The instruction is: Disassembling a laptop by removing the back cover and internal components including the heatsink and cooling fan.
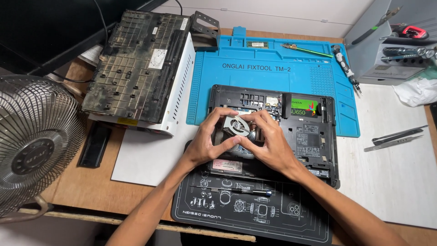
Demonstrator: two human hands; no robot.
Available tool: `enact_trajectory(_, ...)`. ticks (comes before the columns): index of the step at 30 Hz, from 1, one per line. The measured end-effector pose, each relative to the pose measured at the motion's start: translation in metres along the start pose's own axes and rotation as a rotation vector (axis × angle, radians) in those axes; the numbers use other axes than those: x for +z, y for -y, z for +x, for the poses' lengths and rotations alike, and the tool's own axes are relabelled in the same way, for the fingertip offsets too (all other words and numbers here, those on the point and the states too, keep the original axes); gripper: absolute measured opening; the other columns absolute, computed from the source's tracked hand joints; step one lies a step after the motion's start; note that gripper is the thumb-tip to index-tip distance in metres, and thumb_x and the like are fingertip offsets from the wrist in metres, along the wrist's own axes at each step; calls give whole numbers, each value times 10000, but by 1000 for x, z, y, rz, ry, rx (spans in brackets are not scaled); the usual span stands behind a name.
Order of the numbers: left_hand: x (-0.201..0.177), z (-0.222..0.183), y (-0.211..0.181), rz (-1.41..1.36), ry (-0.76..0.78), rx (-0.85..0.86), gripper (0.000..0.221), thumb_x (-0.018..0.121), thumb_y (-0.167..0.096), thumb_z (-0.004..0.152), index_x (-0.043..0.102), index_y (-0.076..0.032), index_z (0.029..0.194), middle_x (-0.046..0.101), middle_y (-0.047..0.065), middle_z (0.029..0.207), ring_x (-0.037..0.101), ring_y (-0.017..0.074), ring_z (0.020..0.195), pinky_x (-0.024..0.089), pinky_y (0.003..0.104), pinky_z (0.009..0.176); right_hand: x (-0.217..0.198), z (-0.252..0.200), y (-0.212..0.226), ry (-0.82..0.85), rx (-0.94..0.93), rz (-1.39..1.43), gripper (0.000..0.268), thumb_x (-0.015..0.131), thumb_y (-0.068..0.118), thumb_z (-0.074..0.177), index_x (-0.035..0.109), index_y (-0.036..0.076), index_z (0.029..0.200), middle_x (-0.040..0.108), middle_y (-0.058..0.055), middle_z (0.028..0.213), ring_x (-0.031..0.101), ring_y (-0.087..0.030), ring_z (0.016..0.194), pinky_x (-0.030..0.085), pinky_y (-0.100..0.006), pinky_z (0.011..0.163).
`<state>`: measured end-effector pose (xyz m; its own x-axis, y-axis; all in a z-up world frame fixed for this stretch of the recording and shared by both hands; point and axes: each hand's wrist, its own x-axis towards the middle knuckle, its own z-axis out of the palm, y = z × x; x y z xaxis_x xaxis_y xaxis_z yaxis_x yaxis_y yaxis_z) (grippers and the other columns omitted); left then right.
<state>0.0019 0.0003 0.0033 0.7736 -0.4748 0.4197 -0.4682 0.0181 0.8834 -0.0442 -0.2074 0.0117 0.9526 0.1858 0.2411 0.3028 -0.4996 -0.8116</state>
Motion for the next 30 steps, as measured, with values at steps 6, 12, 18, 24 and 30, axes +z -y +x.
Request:
enact_trajectory(6,-3,1,-1,-106,11,-34,581,840,-321,820,609,-76,1294,660,117,1228,611,229,1139,458,428,1044,1,0,0,4,-16,-2,515,767,336,894,666,63,1319,608,-117,1061,654,-279,921,426,-428,873)
enact_trajectory(12,-4,1,-1,-112,14,-45,545,804,-335,865,606,-64,1293,665,140,1220,616,248,1130,470,436,1026,-3,2,10,7,-19,18,501,750,341,915,664,50,1314,586,-112,1019,641,-288,906,417,-428,869)
enact_trajectory(18,-5,0,-4,-137,4,-73,455,746,-282,922,603,-57,1291,678,120,1138,620,202,1051,491,402,987,-2,1,6,0,-15,22,501,766,324,900,672,46,1307,604,-119,1031,651,-287,918,421,-428,863)
enact_trajectory(24,-6,3,-12,-132,1,-73,426,727,-271,934,608,-56,1282,677,104,1043,614,180,990,503,381,948,-2,1,9,-1,-13,28,502,764,321,902,670,42,1309,606,-121,1032,650,-285,919,419,-425,862)
enact_trajectory(30,-6,5,-18,-101,-3,-86,421,728,-253,924,612,-54,1276,665,95,950,608,182,933,508,370,914,-1,2,7,-11,-19,25,489,764,312,906,673,34,1298,609,-126,1021,650,-284,907,419,-424,854)
